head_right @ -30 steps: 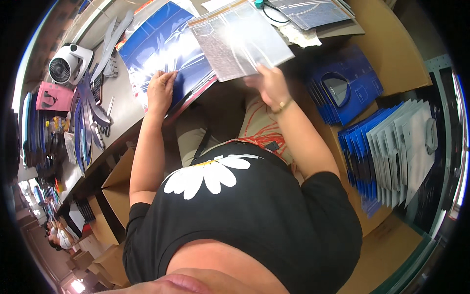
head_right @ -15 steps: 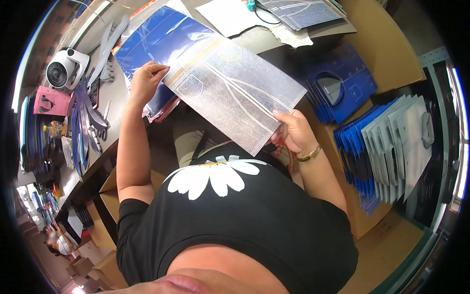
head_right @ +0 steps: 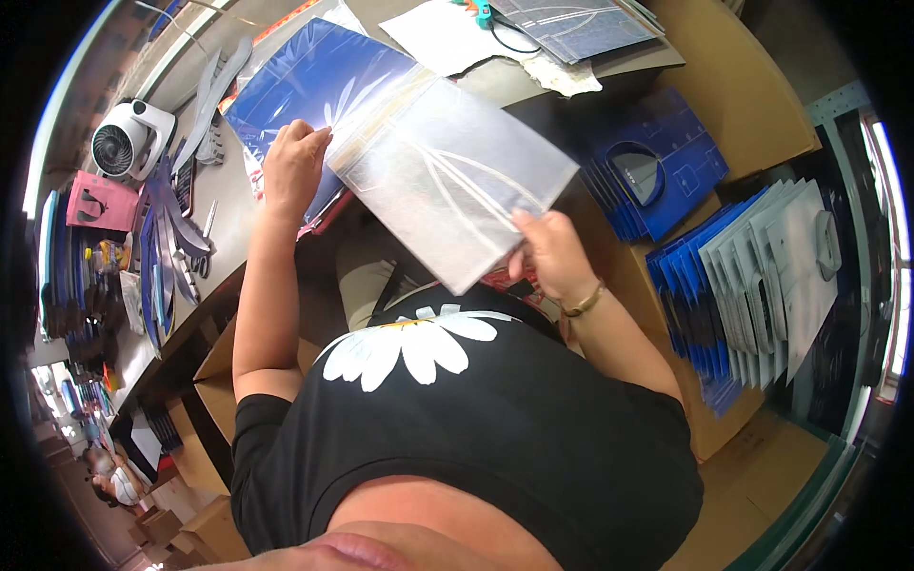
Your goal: The person repeatedly picks up blue rectangular boards and inserts them into clear plastic sleeves. They handle the items one at a time, smoothing the plastic and stacking the packaged units on the table. The process involves repetitive pick-and-place motions without visible tool use.
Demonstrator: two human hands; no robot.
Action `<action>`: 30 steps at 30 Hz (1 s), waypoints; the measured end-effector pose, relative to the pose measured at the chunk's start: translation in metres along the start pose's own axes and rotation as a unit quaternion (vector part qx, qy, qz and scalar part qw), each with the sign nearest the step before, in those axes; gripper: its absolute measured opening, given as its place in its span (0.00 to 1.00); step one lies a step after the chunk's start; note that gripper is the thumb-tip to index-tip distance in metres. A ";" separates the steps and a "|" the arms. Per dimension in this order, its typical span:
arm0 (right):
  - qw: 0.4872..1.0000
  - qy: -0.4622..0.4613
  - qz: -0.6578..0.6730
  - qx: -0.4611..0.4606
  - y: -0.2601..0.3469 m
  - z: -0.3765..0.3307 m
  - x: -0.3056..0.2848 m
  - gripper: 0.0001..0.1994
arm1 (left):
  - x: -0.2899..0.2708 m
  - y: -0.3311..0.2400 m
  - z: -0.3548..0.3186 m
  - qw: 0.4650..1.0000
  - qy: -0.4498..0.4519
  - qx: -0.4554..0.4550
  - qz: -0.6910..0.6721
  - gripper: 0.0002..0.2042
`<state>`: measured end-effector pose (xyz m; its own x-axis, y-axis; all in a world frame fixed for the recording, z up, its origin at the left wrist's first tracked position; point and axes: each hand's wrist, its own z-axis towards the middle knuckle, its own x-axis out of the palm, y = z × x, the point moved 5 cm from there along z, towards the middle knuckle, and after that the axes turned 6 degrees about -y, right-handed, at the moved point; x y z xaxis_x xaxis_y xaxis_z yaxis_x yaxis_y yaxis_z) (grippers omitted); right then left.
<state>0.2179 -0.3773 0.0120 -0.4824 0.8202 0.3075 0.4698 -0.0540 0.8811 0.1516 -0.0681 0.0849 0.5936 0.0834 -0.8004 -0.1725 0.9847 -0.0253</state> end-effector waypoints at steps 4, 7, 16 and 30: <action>0.986 0.141 0.031 0.084 -0.009 0.036 0.052 0.14 | 0.000 -0.007 -0.006 0.998 -0.048 0.023 -0.023 0.02; 0.968 0.200 0.139 0.054 -0.009 0.101 0.108 0.10 | 0.001 -0.007 -0.012 0.996 -0.067 0.008 -0.063 0.04; 0.649 -0.075 -0.548 -0.523 0.048 0.149 0.064 0.09 | 0.051 0.037 -0.057 0.978 0.049 -0.087 -0.184 0.18; 0.625 0.109 -0.607 -0.479 0.057 0.189 0.053 0.05 | 0.047 0.029 -0.054 0.980 0.118 -0.079 -0.141 0.25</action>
<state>0.3593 -0.2294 0.0109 -0.1915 0.4966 -0.8466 -0.9476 0.1311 0.2912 0.1322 -0.0440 0.0146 0.4407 -0.2437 -0.8639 -0.1582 0.9263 -0.3420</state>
